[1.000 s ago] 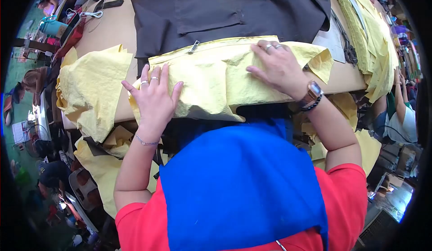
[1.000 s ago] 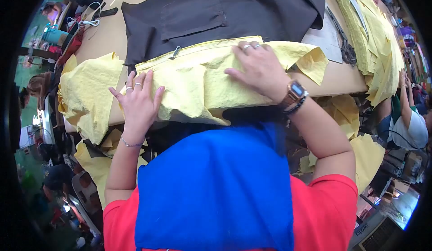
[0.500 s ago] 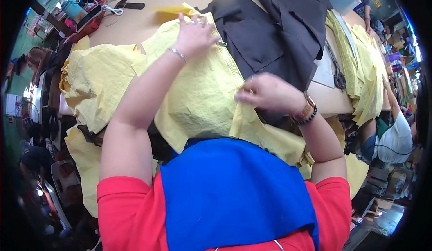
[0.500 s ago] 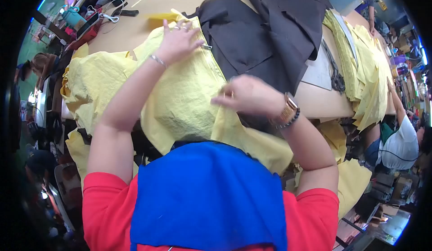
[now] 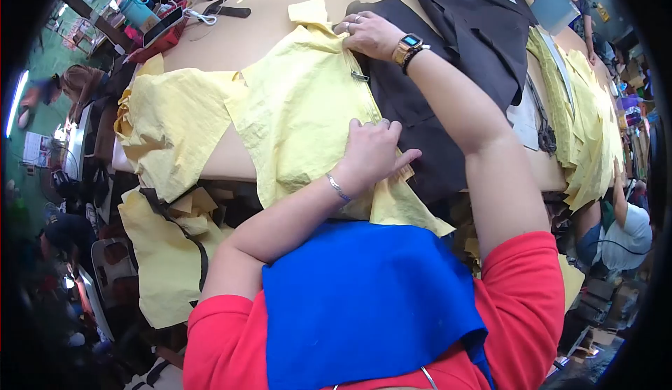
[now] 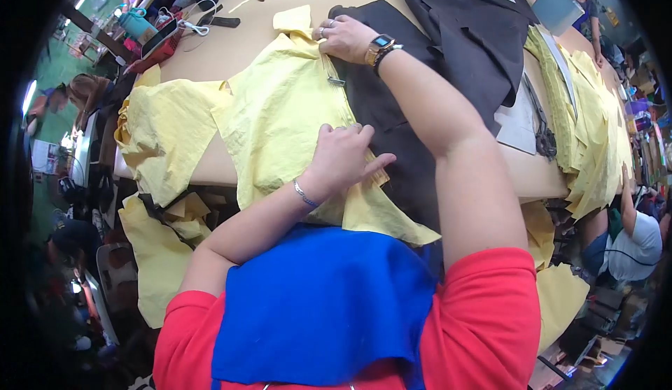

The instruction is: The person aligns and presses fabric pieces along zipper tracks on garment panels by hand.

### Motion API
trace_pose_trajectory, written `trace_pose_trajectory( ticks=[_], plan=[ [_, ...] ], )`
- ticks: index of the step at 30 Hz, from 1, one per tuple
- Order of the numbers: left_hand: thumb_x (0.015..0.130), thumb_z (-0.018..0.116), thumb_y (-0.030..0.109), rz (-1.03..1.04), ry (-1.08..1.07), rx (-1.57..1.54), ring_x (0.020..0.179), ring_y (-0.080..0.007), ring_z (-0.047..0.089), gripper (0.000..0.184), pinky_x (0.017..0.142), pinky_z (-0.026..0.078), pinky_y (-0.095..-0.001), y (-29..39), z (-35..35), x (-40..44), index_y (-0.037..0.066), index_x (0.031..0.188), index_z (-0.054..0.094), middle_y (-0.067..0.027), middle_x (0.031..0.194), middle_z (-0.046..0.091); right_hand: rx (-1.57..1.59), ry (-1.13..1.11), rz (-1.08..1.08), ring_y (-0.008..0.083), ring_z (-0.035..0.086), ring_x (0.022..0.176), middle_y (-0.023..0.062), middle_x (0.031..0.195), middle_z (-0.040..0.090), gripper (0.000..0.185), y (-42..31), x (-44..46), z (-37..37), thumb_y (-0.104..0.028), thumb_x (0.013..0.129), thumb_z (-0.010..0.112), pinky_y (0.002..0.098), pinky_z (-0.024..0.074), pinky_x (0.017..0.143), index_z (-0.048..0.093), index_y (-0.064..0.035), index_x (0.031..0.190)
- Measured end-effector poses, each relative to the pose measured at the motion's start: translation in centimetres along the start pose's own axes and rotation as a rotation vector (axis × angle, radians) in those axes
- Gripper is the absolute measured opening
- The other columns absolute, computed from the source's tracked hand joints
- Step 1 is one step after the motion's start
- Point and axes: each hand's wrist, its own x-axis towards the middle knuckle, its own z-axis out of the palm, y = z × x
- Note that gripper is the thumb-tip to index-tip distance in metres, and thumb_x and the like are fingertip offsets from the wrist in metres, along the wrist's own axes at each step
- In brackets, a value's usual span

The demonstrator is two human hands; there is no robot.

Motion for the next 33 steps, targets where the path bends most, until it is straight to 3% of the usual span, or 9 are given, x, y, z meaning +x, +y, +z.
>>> trace_pose_trajectory(
  ticks=[6, 8, 12, 20, 24, 26, 28, 30, 33],
  plan=[
    [0.092, 0.066, 0.022, -0.156, 0.063, -0.103, 0.082, -0.0351, 0.069, 0.022, 0.075, 0.051, -0.0491, -3.9, -1.5, -1.1, 0.008, 0.107, 0.058, -0.0137, 0.089, 0.068, 0.052, -0.063, 0.126, 0.0333, 0.07, 0.103, 0.0111, 0.111, 0.073, 0.02, 2.1, -1.4, -11.1, -0.018, 0.095, 0.062, 0.0416, 0.0562, 0.09, 0.067, -0.0143, 0.114],
    [0.088, 0.063, 0.007, -0.186, 0.177, -0.347, 0.084, -0.0387, 0.069, 0.026, 0.075, 0.055, -0.0486, -4.7, -3.4, -1.9, 0.007, 0.113, 0.054, -0.0148, 0.09, 0.067, 0.11, 0.25, 0.067, 0.0243, 0.065, 0.064, 0.0114, 0.073, 0.066, 0.008, 0.5, -1.3, -16.6, -0.004, 0.088, 0.061, 0.0353, 0.0536, 0.06, 0.068, -0.0063, 0.09],
    [0.091, 0.067, 0.0, -0.155, 0.28, -0.496, 0.084, -0.0186, 0.07, 0.053, 0.08, 0.056, -0.0343, -7.9, -9.7, -2.5, 0.009, 0.142, 0.056, -0.0072, 0.09, 0.069, 0.089, 0.175, 0.307, 0.0284, 0.069, 0.076, 0.0144, 0.082, 0.068, 0.008, -0.2, -2.9, -24.6, -0.006, 0.089, 0.061, 0.039, 0.0556, 0.071, 0.067, -0.0071, 0.094],
    [0.092, 0.058, 0.006, 0.074, 0.756, 0.378, 0.085, -0.0347, 0.071, 0.01, 0.075, 0.056, -0.045, -19.6, -18.8, 11.8, 0.007, 0.098, 0.066, -0.0144, 0.088, 0.071, -0.275, 0.264, 0.288, 0.0304, 0.072, 0.091, 0.0132, 0.094, 0.073, 0.019, 7.0, -3.0, -25.1, -0.013, 0.098, 0.062, 0.0395, 0.0571, 0.086, 0.072, -0.0094, 0.114],
    [0.097, 0.061, 0.016, 0.152, 1.164, 0.361, 0.111, -0.0342, 0.067, 0.012, 0.109, 0.039, -0.0551, -17.1, -23.9, 12.1, 0.011, 0.104, 0.07, -0.0159, 0.11, 0.073, -0.426, 0.365, 0.321, 0.0314, 0.071, 0.1, 0.0127, 0.103, 0.074, 0.026, 9.3, -8.0, -26.7, -0.004, 0.094, 0.064, 0.0426, 0.0559, 0.091, 0.071, -0.0102, 0.119],
    [0.098, 0.062, 0.021, 0.066, 1.148, 0.516, 0.125, -0.0247, 0.062, 0.019, 0.116, 0.031, -0.0573, -17.9, -22.3, 9.2, 0.011, 0.111, 0.072, -0.0126, 0.121, 0.073, -0.493, 0.379, 0.261, 0.0319, 0.07, 0.105, 0.0125, 0.107, 0.075, 0.032, 9.6, -11.7, -26.1, 0.0, 0.093, 0.065, 0.0441, 0.0553, 0.093, 0.071, -0.0107, 0.122],
    [0.091, 0.065, 0.014, 0.076, 1.1, 0.728, 0.083, -0.0329, 0.066, 0.009, 0.092, 0.045, -0.0583, -20.7, -17.1, 6.7, 0.008, 0.097, 0.067, -0.0137, 0.089, 0.068, -0.451, 0.382, 0.216, 0.0324, 0.07, 0.11, 0.0123, 0.111, 0.075, 0.037, 6.2, -14.2, -23.1, 0.004, 0.091, 0.066, 0.0457, 0.0548, 0.095, 0.071, -0.0111, 0.124],
    [0.089, 0.064, 0.011, 0.114, 0.843, 0.65, 0.097, -0.0213, 0.068, 0.014, 0.106, 0.033, -0.0744, -19.3, -12.2, 3.1, 0.023, 0.089, 0.07, 0.0014, 0.093, 0.069, -0.297, 0.33, 0.225, 0.0302, 0.071, 0.106, 0.0127, 0.101, 0.075, 0.036, 0.1, -15.5, -18.4, 0.011, 0.087, 0.062, 0.0461, 0.053, 0.098, 0.075, -0.0082, 0.114],
    [0.091, 0.068, 0.015, 0.193, 0.481, 0.244, 0.103, -0.0207, 0.067, 0.009, 0.111, 0.034, -0.0648, -18.8, -5.7, -3.2, 0.022, 0.096, 0.07, 0.0018, 0.097, 0.07, 0.015, 0.071, 0.324, 0.0286, 0.07, 0.105, 0.0107, 0.102, 0.075, 0.034, -7.3, -19.7, -10.9, 0.006, 0.088, 0.061, 0.0507, 0.0458, 0.108, 0.075, -0.0098, 0.114]
  ],
)
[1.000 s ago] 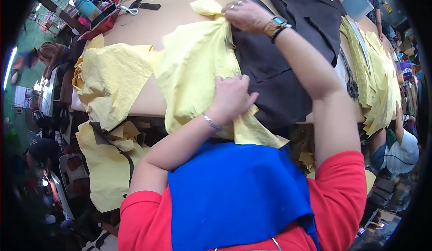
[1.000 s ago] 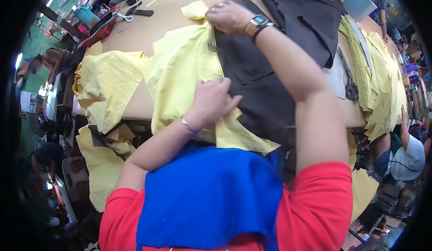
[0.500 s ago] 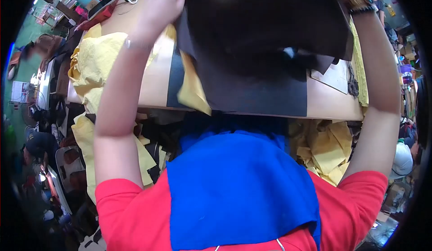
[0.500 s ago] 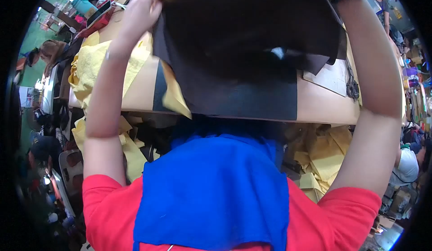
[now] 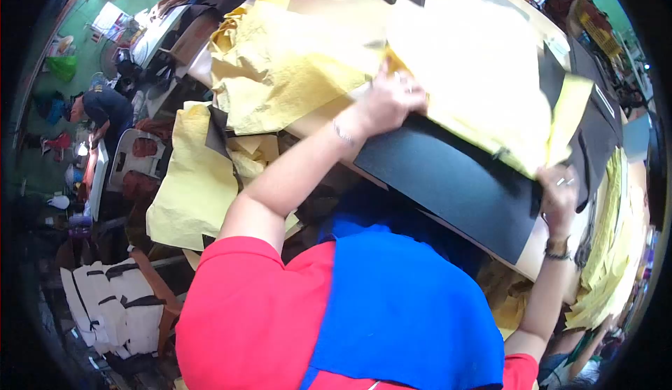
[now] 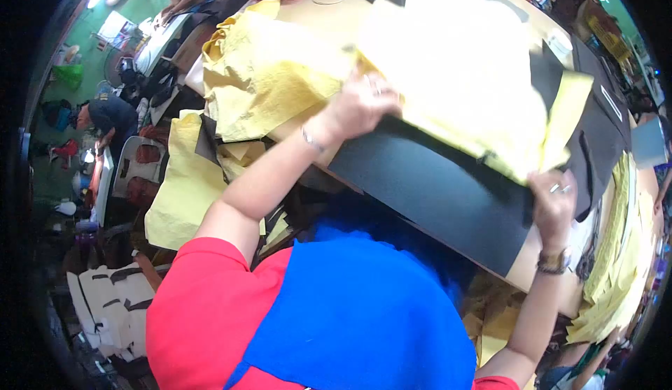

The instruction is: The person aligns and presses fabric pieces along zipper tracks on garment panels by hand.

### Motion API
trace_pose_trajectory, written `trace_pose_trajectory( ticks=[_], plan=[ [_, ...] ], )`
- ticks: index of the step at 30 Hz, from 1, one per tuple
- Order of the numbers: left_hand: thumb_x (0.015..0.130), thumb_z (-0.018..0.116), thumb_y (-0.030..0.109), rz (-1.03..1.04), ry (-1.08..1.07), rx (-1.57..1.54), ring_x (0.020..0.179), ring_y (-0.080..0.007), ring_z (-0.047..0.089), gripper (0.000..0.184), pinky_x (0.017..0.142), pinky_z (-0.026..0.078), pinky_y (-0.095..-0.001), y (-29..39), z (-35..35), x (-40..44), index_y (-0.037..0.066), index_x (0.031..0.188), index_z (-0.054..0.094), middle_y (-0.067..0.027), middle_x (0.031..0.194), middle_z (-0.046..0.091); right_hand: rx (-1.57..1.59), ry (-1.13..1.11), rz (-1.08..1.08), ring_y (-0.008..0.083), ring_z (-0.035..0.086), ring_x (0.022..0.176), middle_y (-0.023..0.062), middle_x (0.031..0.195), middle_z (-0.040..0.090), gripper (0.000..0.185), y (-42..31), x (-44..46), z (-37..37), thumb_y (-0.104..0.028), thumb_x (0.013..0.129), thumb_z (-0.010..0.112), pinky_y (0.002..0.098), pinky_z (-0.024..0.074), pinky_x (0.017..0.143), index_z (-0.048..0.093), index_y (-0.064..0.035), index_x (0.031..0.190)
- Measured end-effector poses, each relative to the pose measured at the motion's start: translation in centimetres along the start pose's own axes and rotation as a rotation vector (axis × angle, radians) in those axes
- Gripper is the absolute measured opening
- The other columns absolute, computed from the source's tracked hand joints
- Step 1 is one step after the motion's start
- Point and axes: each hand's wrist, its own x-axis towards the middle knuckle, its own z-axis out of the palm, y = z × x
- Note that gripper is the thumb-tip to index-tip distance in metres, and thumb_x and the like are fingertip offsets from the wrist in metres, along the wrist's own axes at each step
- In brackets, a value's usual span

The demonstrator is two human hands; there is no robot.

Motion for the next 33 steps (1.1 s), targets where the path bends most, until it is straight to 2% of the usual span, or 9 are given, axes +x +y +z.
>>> trace_pose_trajectory(
  ticks=[3, 6, 8, 10, 12, 17, 21, 29, 33],
  plan=[
    [0.088, 0.077, 0.023, -0.071, -0.156, -0.231, 0.109, -0.0203, 0.065, 0.011, 0.111, 0.034, -0.0621, 1.7, -2.8, -3.8, 0.024, 0.098, 0.074, 0.0032, 0.104, 0.069, 0.126, -0.093, 0.172, 0.0299, 0.065, 0.116, 0.0092, 0.118, 0.072, 0.031, -5.3, -3.8, 1.6, 0.0, 0.086, 0.066, 0.0546, 0.0393, 0.115, 0.074, -0.0095, 0.115],
    [0.085, 0.08, 0.022, -0.27, 0.017, -0.087, 0.097, -0.0268, 0.071, 0.015, 0.093, 0.051, -0.0387, -3.2, -7.4, -4.3, 0.012, 0.097, 0.076, -0.007, 0.098, 0.076, 0.124, -0.017, 0.29, 0.0315, 0.062, 0.121, 0.0089, 0.126, 0.069, 0.031, -8.9, -3.8, -0.5, -0.003, 0.085, 0.07, 0.0551, 0.0373, 0.116, 0.073, -0.0091, 0.115],
    [0.094, 0.071, 0.015, -0.481, 0.166, 0.104, 0.099, -0.0324, 0.07, 0.016, 0.085, 0.055, -0.0413, -10.3, -9.5, -5.5, 0.007, 0.107, 0.074, -0.0137, 0.104, 0.075, 0.215, 0.01, 0.338, 0.0322, 0.063, 0.12, 0.0086, 0.124, 0.069, 0.031, -10.3, -4.1, -0.2, -0.004, 0.085, 0.072, 0.0551, 0.0368, 0.116, 0.073, -0.0093, 0.115],
    [0.101, 0.058, 0.028, -0.726, 0.217, 0.269, 0.102, -0.0381, 0.067, 0.029, 0.091, 0.053, -0.0483, -18.1, -10.7, -8.1, 0.006, 0.115, 0.071, -0.0184, 0.109, 0.072, 0.3, 0.019, 0.359, 0.0316, 0.063, 0.118, 0.0082, 0.121, 0.07, 0.031, -11.6, -4.1, 0.6, -0.004, 0.084, 0.076, 0.0549, 0.0367, 0.116, 0.074, -0.01, 0.114],
    [0.103, 0.049, 0.04, -1.042, -0.02, 0.405, 0.116, -0.0413, 0.063, 0.043, 0.098, 0.05, -0.0534, -23.7, -11.2, -11.4, 0.007, 0.126, 0.066, -0.0233, 0.122, 0.067, 0.346, 0.044, 0.359, 0.0305, 0.065, 0.115, 0.0067, 0.116, 0.071, 0.026, -13.4, -3.0, 0.9, -0.006, 0.084, 0.076, 0.0547, 0.0389, 0.114, 0.075, -0.0102, 0.109],
    [0.098, 0.058, 0.045, -1.016, -0.287, 0.435, 0.12, -0.0403, 0.062, 0.047, 0.101, 0.049, -0.0523, -28.7, -11.4, -13.9, 0.011, 0.131, 0.064, -0.0211, 0.13, 0.065, 0.372, 0.082, 0.43, 0.0277, 0.066, 0.109, 0.0044, 0.107, 0.072, 0.018, -14.3, -2.4, 1.5, -0.008, 0.082, 0.077, 0.0538, 0.0412, 0.111, 0.074, -0.0107, 0.1],
    [0.088, 0.071, 0.044, -1.068, -0.499, 0.202, 0.102, -0.0371, 0.071, 0.048, 0.091, 0.055, -0.0451, -32.6, -12.1, -14.5, 0.003, 0.113, 0.073, -0.0199, 0.109, 0.075, 0.397, 0.116, 0.435, 0.024, 0.067, 0.104, 0.0015, 0.103, 0.072, 0.015, -14.2, -2.7, 1.5, -0.01, 0.082, 0.078, 0.0517, 0.0424, 0.109, 0.074, -0.0123, 0.096],
    [0.084, 0.069, 0.044, -1.257, -0.523, 0.012, 0.096, -0.033, 0.073, 0.055, 0.086, 0.056, -0.0413, -33.3, -10.5, -14.5, -0.002, 0.115, 0.071, -0.0196, 0.105, 0.076, 0.424, 0.121, 0.455, 0.0225, 0.067, 0.104, 0.002, 0.103, 0.072, 0.014, -14.3, -2.8, 1.3, -0.01, 0.082, 0.078, 0.049, 0.0428, 0.109, 0.074, -0.0122, 0.095],
    [0.084, 0.07, 0.047, -1.109, -0.423, 0.061, 0.091, -0.0307, 0.073, 0.054, 0.082, 0.055, -0.0413, -33.7, -11.0, -14.1, -0.002, 0.109, 0.073, -0.0204, 0.098, 0.075, 0.447, 0.134, 0.446, 0.0235, 0.067, 0.103, 0.0034, 0.103, 0.072, 0.013, -14.2, -2.7, 1.4, -0.01, 0.082, 0.078, 0.049, 0.0437, 0.108, 0.073, -0.011, 0.094]
  ],
)
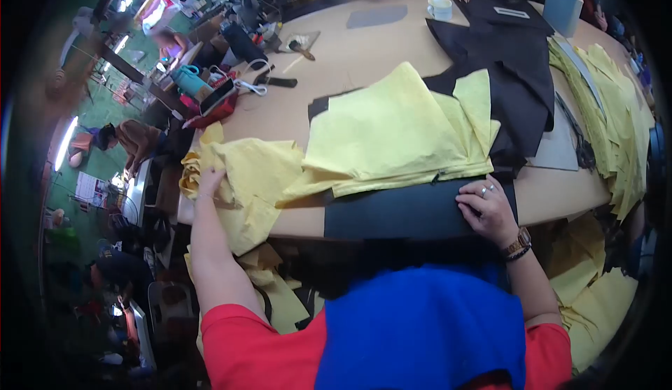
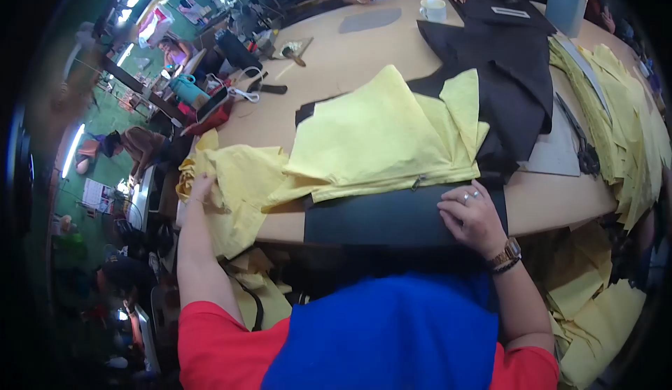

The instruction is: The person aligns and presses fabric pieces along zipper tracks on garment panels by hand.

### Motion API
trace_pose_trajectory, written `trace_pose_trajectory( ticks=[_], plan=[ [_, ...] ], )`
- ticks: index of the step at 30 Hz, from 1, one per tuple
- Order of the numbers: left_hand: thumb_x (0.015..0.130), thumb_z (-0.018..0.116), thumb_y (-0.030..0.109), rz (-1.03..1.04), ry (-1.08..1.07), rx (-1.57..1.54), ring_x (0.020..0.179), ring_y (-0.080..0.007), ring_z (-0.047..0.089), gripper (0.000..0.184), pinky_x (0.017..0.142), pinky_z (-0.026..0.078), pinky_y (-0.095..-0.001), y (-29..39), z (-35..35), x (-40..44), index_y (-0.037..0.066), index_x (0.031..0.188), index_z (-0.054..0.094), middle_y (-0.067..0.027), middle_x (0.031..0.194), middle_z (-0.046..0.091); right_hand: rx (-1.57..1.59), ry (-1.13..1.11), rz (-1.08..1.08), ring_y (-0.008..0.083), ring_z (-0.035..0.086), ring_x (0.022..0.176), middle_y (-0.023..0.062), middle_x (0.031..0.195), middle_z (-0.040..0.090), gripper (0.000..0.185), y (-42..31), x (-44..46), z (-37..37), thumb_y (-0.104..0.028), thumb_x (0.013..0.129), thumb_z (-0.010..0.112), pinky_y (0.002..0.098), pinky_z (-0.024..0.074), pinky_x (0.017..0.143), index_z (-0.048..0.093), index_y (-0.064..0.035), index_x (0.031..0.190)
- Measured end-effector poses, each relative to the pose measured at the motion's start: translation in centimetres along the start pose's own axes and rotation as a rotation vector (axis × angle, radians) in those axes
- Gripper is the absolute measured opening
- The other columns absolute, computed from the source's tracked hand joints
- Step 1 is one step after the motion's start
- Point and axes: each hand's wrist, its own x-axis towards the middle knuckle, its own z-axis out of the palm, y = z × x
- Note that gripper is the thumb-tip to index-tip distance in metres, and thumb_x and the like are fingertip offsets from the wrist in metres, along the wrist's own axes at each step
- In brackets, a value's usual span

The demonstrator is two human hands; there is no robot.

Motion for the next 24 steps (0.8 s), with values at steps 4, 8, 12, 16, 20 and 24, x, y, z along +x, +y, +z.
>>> trace_pose_trajectory(
  ticks=[4, 8, 12, 16, 20, 24],
  plan=[
    [0.089, 0.073, 0.045, 0.289, 0.177, 0.072, 0.065, -0.0274, 0.064, 0.048, 0.067, 0.05, -0.0406, 1.0, -4.1, -0.9, -0.003, 0.085, 0.072, -0.0186, 0.074, 0.07, -0.028, -0.003, -0.02, 0.0239, 0.068, 0.102, 0.0044, 0.104, 0.072, 0.013, 0.2, 0.1, 0.1, -0.009, 0.082, 0.078, 0.0479, 0.0451, 0.105, 0.073, -0.0096, 0.094],
    [0.091, 0.075, 0.035, 0.185, 0.039, 0.232, 0.075, -0.0224, 0.073, 0.036, 0.075, 0.056, -0.036, 4.8, -9.5, -0.5, 0.001, 0.103, 0.077, -0.0171, 0.084, 0.076, -0.002, -0.002, -0.014, 0.0238, 0.068, 0.102, 0.0047, 0.104, 0.072, 0.012, 0.4, 0.1, 0.2, -0.008, 0.083, 0.078, 0.0451, 0.0466, 0.104, 0.073, -0.0089, 0.093],
    [0.102, 0.066, 0.018, 0.341, -0.138, -0.441, 0.106, -0.0132, 0.066, 0.042, 0.097, 0.051, -0.0301, 8.9, -14.2, 0.3, 0.004, 0.142, 0.061, -0.0076, 0.13, 0.07, 0.009, 0.001, -0.016, 0.0241, 0.067, 0.099, 0.0049, 0.103, 0.072, 0.011, 0.4, 0.3, 0.2, -0.007, 0.082, 0.077, 0.0423, 0.0485, 0.1, 0.073, -0.008, 0.093],
    [0.106, 0.059, 0.023, 0.164, 0.133, -0.706, 0.101, -0.0127, 0.07, 0.031, 0.085, 0.058, -0.0295, 12.8, -17.1, 2.1, 0.009, 0.133, 0.065, -0.0033, 0.119, 0.071, 0.012, 0.0, -0.012, 0.0242, 0.067, 0.097, 0.0043, 0.102, 0.072, 0.009, 0.5, 0.3, 0.3, -0.008, 0.084, 0.077, 0.0409, 0.0492, 0.097, 0.073, -0.0085, 0.092],
    [0.106, 0.059, 0.02, 0.148, 0.258, -0.811, 0.109, -0.0193, 0.069, 0.026, 0.093, 0.057, -0.0338, 12.2, -21.1, 6.6, 0.008, 0.128, 0.066, -0.0095, 0.123, 0.069, -0.099, -0.014, -0.031, 0.0239, 0.067, 0.097, 0.0041, 0.103, 0.072, 0.015, -0.5, 1.2, 0.1, -0.013, 0.086, 0.076, 0.0394, 0.0494, 0.094, 0.073, -0.0112, 0.1],
    [0.105, 0.056, 0.012, 0.293, 0.444, -0.932, 0.113, -0.0263, 0.069, 0.025, 0.099, 0.057, -0.0441, 11.8, -25.2, 8.6, 0.003, 0.127, 0.064, -0.0174, 0.124, 0.069, -0.126, -0.082, -0.098, 0.025, 0.066, 0.097, 0.0048, 0.1, 0.069, 0.03, -0.3, 3.7, 1.0, -0.019, 0.087, 0.077, 0.0392, 0.049, 0.089, 0.071, -0.0135, 0.116]
  ],
)
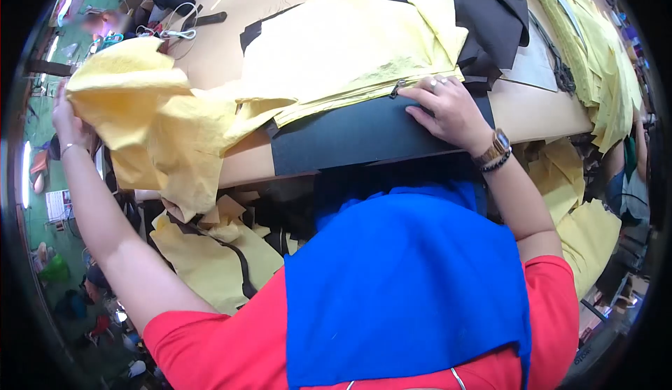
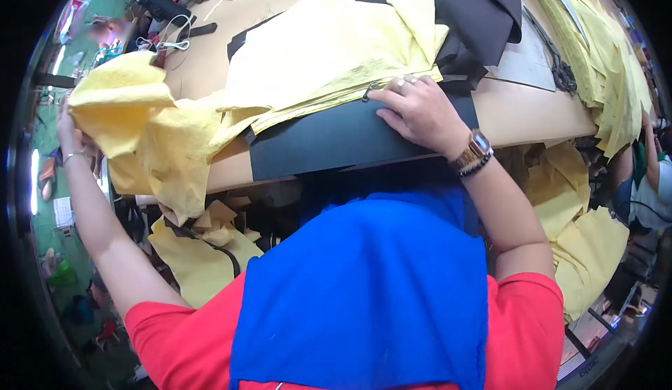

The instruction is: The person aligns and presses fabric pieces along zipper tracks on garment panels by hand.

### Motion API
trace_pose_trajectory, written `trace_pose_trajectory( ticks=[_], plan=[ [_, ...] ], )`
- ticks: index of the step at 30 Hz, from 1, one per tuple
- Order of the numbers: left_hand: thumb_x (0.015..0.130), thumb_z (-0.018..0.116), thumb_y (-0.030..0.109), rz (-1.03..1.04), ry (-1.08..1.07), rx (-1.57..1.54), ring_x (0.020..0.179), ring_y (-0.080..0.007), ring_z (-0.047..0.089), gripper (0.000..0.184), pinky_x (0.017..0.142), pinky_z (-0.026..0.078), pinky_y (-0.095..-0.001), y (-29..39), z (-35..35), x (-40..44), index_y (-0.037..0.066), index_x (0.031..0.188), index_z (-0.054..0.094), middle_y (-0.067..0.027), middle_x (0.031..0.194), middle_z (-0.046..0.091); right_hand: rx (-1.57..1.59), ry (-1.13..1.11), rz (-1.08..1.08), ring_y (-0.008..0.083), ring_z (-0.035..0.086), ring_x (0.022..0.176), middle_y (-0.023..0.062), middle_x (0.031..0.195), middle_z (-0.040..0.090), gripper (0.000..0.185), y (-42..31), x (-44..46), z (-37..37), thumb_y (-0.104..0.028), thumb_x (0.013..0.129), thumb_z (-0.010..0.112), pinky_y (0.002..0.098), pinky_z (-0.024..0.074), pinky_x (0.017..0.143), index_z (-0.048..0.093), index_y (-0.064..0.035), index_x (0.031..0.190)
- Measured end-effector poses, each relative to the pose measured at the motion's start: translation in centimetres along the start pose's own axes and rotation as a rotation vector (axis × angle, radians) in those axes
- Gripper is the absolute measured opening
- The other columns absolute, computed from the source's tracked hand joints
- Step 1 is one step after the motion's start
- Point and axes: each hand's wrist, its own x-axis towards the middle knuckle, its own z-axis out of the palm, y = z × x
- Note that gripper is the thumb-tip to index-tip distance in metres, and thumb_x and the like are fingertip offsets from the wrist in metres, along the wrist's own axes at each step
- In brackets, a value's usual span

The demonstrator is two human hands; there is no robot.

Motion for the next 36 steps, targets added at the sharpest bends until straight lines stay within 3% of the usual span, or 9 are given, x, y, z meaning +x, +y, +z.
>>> trace_pose_trajectory(
  ticks=[5, 11, 16, 19, 21, 23, 24, 26, 36],
  plan=[
    [0.102, 0.056, 0.013, 0.086, 0.111, 0.088, 0.119, -0.0296, 0.065, 0.021, 0.103, 0.052, -0.0484, 3.3, -2.5, -1.1, 0.003, 0.118, 0.063, -0.0197, 0.131, 0.063, 0.02, -0.218, 0.022, 0.0295, 0.066, 0.096, 0.0094, 0.096, 0.068, 0.033, 0.9, 2.7, 0.9, -0.036, 0.092, 0.074, 0.0399, 0.0497, 0.085, 0.065, -0.0124, 0.114],
    [0.097, 0.056, 0.014, 0.231, -0.04, 0.215, 0.126, -0.0337, 0.06, 0.017, 0.107, 0.046, -0.0536, 10.9, -4.8, -10.6, 0.003, 0.108, 0.061, -0.0225, 0.14, 0.057, 0.158, -0.199, 0.075, 0.0315, 0.066, 0.087, 0.0122, 0.089, 0.065, 0.032, 1.8, 3.4, 1.6, -0.032, 0.091, 0.076, 0.0423, 0.0521, 0.076, 0.057, -0.0075, 0.099],
    [0.093, 0.057, 0.015, 0.31, -0.74, 0.017, 0.132, -0.037, 0.055, 0.014, 0.111, 0.042, -0.0579, 18.7, -0.7, -26.2, 0.003, 0.099, 0.06, -0.0248, 0.147, 0.052, 0.198, -0.231, 0.091, 0.0314, 0.066, 0.083, 0.013, 0.087, 0.064, 0.027, 2.0, 3.9, 1.5, -0.022, 0.089, 0.075, 0.042, 0.0527, 0.074, 0.055, -0.0053, 0.096],
    [0.091, 0.057, 0.015, 0.198, -1.352, -0.237, 0.136, -0.0391, 0.053, 0.013, 0.113, 0.039, -0.0604, 19.2, 6.7, -33.6, 0.003, 0.094, 0.059, -0.0262, 0.151, 0.049, 0.197, -0.203, 0.073, 0.0312, 0.066, 0.083, 0.0133, 0.087, 0.064, 0.025, 1.9, 4.0, 1.5, -0.021, 0.088, 0.074, 0.0417, 0.0529, 0.074, 0.056, -0.0051, 0.095],
    [0.089, 0.057, 0.016, 0.141, -1.539, -0.254, 0.138, -0.0404, 0.051, 0.013, 0.114, 0.037, -0.0622, 16.9, 13.9, -39.2, 0.003, 0.091, 0.059, -0.0271, 0.154, 0.047, 0.176, -0.192, 0.067, 0.0311, 0.066, 0.082, 0.0135, 0.086, 0.064, 0.025, 1.9, 4.0, 1.7, -0.021, 0.088, 0.074, 0.0413, 0.0531, 0.073, 0.056, -0.005, 0.096],
    [0.088, 0.057, 0.016, 0.255, -1.496, -0.111, 0.14, -0.0417, 0.05, 0.013, 0.116, 0.035, -0.0639, 12.5, 21.4, -45.1, 0.003, 0.087, 0.058, -0.028, 0.156, 0.044, 0.169, -0.189, 0.068, 0.0308, 0.066, 0.08, 0.0136, 0.085, 0.065, 0.025, 1.7, 4.1, 2.0, -0.021, 0.089, 0.074, 0.041, 0.0531, 0.072, 0.056, -0.0048, 0.097],
    [0.089, 0.06, 0.02, 0.419, -1.387, 0.021, 0.15, -0.0414, 0.038, 0.018, 0.12, 0.022, -0.0692, 9.8, 24.5, -48.1, 0.004, 0.087, 0.053, -0.0237, 0.161, 0.04, 0.173, -0.194, 0.076, 0.0306, 0.066, 0.079, 0.0135, 0.084, 0.065, 0.025, 1.6, 4.1, 2.1, -0.021, 0.089, 0.074, 0.0408, 0.0531, 0.072, 0.057, -0.0047, 0.097],
    [0.088, 0.056, 0.01, 0.589, -1.227, 0.204, 0.152, -0.0397, 0.032, 0.008, 0.12, 0.024, -0.0669, 6.6, 28.8, -51.2, 0.003, 0.085, 0.055, -0.0161, 0.161, 0.042, 0.197, -0.191, 0.074, 0.0301, 0.066, 0.078, 0.0133, 0.083, 0.065, 0.025, 1.8, 4.0, 2.3, -0.022, 0.089, 0.074, 0.0405, 0.0532, 0.071, 0.057, -0.0046, 0.097],
    [0.093, 0.056, 0.006, 0.478, -1.216, 0.383, 0.156, -0.033, 0.028, 0.005, 0.122, 0.016, -0.0685, 3.7, 30.7, -53.0, 0.004, 0.09, 0.053, -0.0078, 0.166, 0.038, 0.371, -0.387, 0.431, 0.0159, 0.062, 0.067, 0.0074, 0.071, 0.062, 0.016, 3.4, 5.7, -2.1, -0.012, 0.08, 0.07, 0.0327, 0.0519, 0.064, 0.06, -0.0006, 0.085]
  ],
)
